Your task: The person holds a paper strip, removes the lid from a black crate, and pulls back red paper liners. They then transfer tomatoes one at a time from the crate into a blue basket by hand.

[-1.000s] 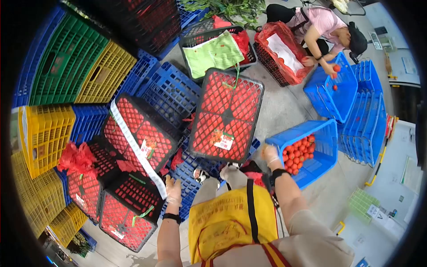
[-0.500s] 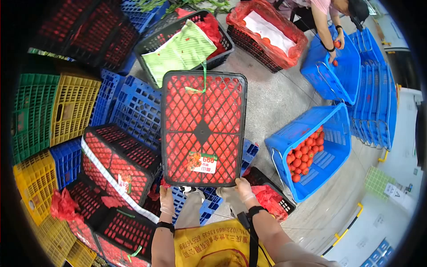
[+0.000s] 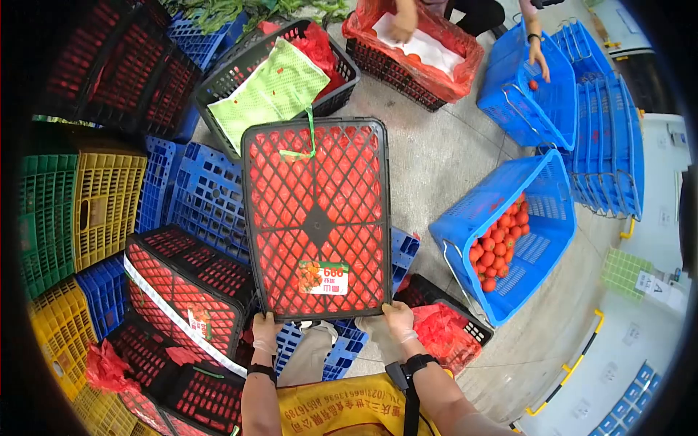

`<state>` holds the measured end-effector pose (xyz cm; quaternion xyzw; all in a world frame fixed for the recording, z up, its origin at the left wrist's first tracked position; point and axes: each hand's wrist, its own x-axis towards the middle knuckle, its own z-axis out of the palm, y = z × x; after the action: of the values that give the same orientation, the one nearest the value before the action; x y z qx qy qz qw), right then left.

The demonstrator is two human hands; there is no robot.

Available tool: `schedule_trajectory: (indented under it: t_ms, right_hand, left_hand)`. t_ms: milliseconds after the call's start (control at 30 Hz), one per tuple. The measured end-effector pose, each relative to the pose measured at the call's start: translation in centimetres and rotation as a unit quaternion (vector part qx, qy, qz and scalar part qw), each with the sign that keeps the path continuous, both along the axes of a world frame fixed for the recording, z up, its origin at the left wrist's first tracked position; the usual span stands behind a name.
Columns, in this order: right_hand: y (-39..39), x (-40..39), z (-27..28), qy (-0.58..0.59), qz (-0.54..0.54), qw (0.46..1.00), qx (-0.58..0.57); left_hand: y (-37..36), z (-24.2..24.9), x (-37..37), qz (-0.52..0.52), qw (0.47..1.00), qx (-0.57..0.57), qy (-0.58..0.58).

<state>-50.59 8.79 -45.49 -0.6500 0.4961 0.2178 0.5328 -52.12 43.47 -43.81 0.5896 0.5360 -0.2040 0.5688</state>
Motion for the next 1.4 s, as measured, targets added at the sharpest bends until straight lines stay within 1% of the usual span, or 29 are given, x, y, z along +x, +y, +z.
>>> schedule_trajectory:
  t_ms: [67, 133, 233, 267, 333, 400, 433, 500, 533, 567, 600, 633, 667, 733, 767, 800, 867, 900, 933, 967, 1000, 1067, 1100, 1200, 1267, 1300, 1333, 1367, 1400]
  right_hand:
    - [0.0, -0.1, -0.1, 0.014, 0.032, 0.998, -0.053]
    - [-0.6, -1.2, -1.8, -0.03, 0.055, 0.995, -0.075]
    - [-0.4, -0.8, -1.0, -0.027, 0.056, 0.996, -0.065]
    - [-0.3, -0.3, -0.3, -0.01, 0.049, 0.997, -0.055]
    - [0.6, 0.6, 2.6, -0.032, 0.04, 0.998, -0.043]
    - [1.3, 1.4, 6.2, -0.041, 0.028, 0.998, -0.037]
    - [1.4, 1.9, 7.7, -0.036, 0.033, 0.999, -0.021]
    - [1.4, 3.2, 9.7, -0.018, 0.07, 0.997, 0.027]
    - [1.2, 3.2, 9.5, -0.019, 0.072, 0.997, 0.028]
    - [1.2, 3.7, 9.6, -0.029, 0.048, 0.996, 0.067]
    - [1.2, 4.1, 9.8, -0.037, 0.024, 0.993, 0.106]
    - [1.2, 4.3, 10.2, -0.027, 0.062, 0.991, 0.113]
    - [0.9, 4.1, 9.6, -0.026, 0.063, 0.991, 0.112]
    - [0.2, 3.0, 8.3, -0.034, 0.093, 0.985, 0.143]
    - [0.5, 3.5, 9.3, -0.033, 0.097, 0.984, 0.147]
    - [1.3, 4.8, 11.4, -0.035, 0.076, 0.985, 0.15]
    - [2.1, 6.5, 15.6, -0.039, 0.033, 0.982, 0.18]
    - [2.2, 7.6, 17.2, -0.006, 0.031, 0.981, 0.193]
    - [2.1, 8.1, 18.2, 0.026, 0.03, 0.978, 0.205]
    - [1.8, 7.3, 18.1, 0.01, 0.104, 0.978, 0.183]
    - [1.9, 7.2, 18.7, 0.013, 0.108, 0.978, 0.181]
    - [2.2, 6.9, 20.0, -0.03, 0.119, 0.972, 0.202]
    - [2.0, 6.8, 20.3, -0.028, 0.121, 0.972, 0.201]
    - [1.2, 7.2, 21.1, 0.008, -0.017, 0.94, 0.34]
    - [1.8, 8.1, 23.2, 0.017, -0.023, 0.932, 0.362]
    - [2.5, 8.6, 25.0, 0.006, -0.014, 0.933, 0.358]
    - [3.1, 9.2, 27.0, -0.005, -0.003, 0.935, 0.354]
    - [4.0, 10.1, 29.5, 0.035, -0.036, 0.934, 0.355]
    - [4.5, 10.3, 31.1, 0.036, -0.031, 0.933, 0.356]
  left_hand:
    - [-0.3, 1.1, 1.0, -0.021, 0.998, 0.014, 0.054]
    - [0.0, -0.9, -0.6, -0.042, 0.996, 0.077, -0.006]
    - [0.4, -1.6, -1.0, -0.045, 0.997, 0.058, 0.002]
    - [0.8, -2.3, -1.5, -0.047, 0.997, 0.059, 0.017]
    - [1.1, -3.1, -1.6, -0.029, 0.998, 0.05, 0.006]
    - [0.7, -3.3, -1.7, -0.045, 0.998, 0.049, 0.02]
    - [0.7, -3.8, -2.0, 0.011, 1.0, 0.018, -0.001]
    - [0.7, -3.5, -1.9, 0.025, 1.0, -0.01, -0.006]
    - [1.1, -3.2, -1.9, 0.036, 0.999, -0.031, -0.01]
    - [1.4, -2.8, -1.8, 0.038, 0.999, -0.03, -0.011]
    - [1.5, -2.4, -1.7, 0.025, 1.0, -0.014, -0.001]
    - [1.6, -1.9, -1.6, 0.011, 1.0, 0.001, 0.01]
    - [1.5, -1.6, -1.6, -0.003, 1.0, 0.015, 0.021]
    - [2.5, -2.5, -3.4, -0.015, 1.0, -0.007, 0.009]
    - [3.3, -2.6, -4.1, -0.031, 0.999, -0.023, -0.005]
    - [3.5, -1.5, -3.9, -0.028, 0.999, -0.019, -0.003]
    - [2.7, 2.3, -1.7, 0.118, 0.983, -0.079, 0.112]
    - [1.8, 4.3, -0.1, 0.203, 0.961, -0.185, 0.028]
    - [1.1, 5.7, 1.2, 0.285, 0.913, -0.286, -0.058]
    - [1.5, 5.4, 1.8, 0.288, 0.901, -0.319, -0.056]
    - [0.8, 4.4, 2.4, 0.296, 0.917, -0.253, -0.085]
    - [0.5, 5.5, 2.9, 0.188, 0.974, -0.119, -0.043]
    - [1.0, 6.8, 2.5, 0.19, 0.974, -0.119, -0.042]
    - [2.9, 11.4, 2.3, 0.162, 0.971, -0.155, -0.087]
    - [3.6, 14.5, 3.2, 0.185, 0.963, -0.136, -0.144]
    - [4.1, 16.6, 4.0, 0.183, 0.965, -0.131, -0.136]
    - [4.3, 19.0, 4.8, 0.191, 0.959, -0.124, -0.168]
    - [4.2, 22.3, 6.5, 0.186, 0.96, -0.121, -0.171]
    - [4.3, 24.9, 7.7, 0.181, 0.961, -0.118, -0.173]
